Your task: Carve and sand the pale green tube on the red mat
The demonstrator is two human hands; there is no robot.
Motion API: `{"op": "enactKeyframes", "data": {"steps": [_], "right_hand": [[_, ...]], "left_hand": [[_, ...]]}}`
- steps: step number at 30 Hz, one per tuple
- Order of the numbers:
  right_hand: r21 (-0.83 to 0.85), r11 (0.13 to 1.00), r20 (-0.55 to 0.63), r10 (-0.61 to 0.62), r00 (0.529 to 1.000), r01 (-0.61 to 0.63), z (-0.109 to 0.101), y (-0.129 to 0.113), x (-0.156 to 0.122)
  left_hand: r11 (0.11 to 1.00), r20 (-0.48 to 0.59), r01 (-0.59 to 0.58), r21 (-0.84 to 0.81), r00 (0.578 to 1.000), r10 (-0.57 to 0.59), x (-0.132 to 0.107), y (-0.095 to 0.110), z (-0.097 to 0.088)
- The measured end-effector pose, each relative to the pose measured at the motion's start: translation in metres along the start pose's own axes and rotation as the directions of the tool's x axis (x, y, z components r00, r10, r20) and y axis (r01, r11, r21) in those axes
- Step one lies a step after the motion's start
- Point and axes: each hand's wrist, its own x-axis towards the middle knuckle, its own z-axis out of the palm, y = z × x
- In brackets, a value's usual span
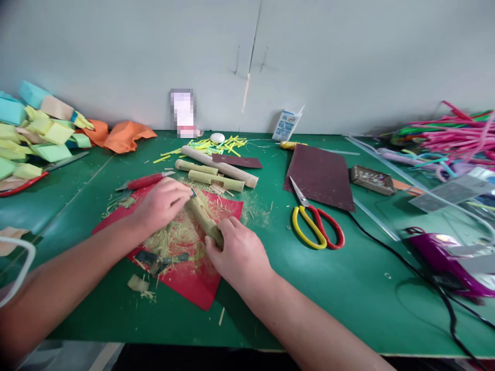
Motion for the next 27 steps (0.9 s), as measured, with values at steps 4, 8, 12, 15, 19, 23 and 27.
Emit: {"op": "enactKeyframes", "data": {"steps": [4, 8, 12, 15, 19, 23, 27], "right_hand": [[0.005, 1.0, 0.008, -0.003, 1.0, 0.003, 0.001, 0.0, 0.0], [-0.008, 1.0, -0.005, 0.001, 1.0, -0.001, 0.002, 0.0, -0.001], [-0.052, 0.998, -0.015, 0.031, 0.999, -0.031, 0.001, 0.0, -0.002], [-0.067, 0.997, 0.006, 0.027, 1.0, -0.026, 0.001, 0.001, -0.002], [-0.06, 0.998, 0.0, 0.027, 1.0, -0.027, 0.001, 0.002, -0.002], [-0.074, 0.997, 0.004, 0.026, 1.0, -0.026, 0.0, 0.001, -0.001], [-0.088, 0.996, 0.025, 0.02, 0.999, -0.018, 0.0, 0.001, -0.001]], "left_hand": [[0.999, 0.072, -0.002, -0.035, 0.997, 0.005, -0.003, 0.012, 0.001], [0.995, 0.111, -0.036, -0.088, 0.993, 0.046, -0.006, 0.02, 0.0], [1.0, 0.019, 0.011, -0.011, 1.0, -0.011, -0.004, 0.016, -0.001], [0.995, 0.1, -0.044, -0.093, 0.994, 0.053, -0.006, 0.03, 0.001], [0.992, 0.127, -0.045, -0.115, 0.99, 0.06, -0.009, 0.035, 0.002], [1.0, 0.049, -0.003, -0.027, 0.999, 0.004, -0.007, 0.025, 0.0], [0.99, 0.173, -0.096, -0.105, 0.978, 0.113, -0.007, 0.026, 0.001]]}}
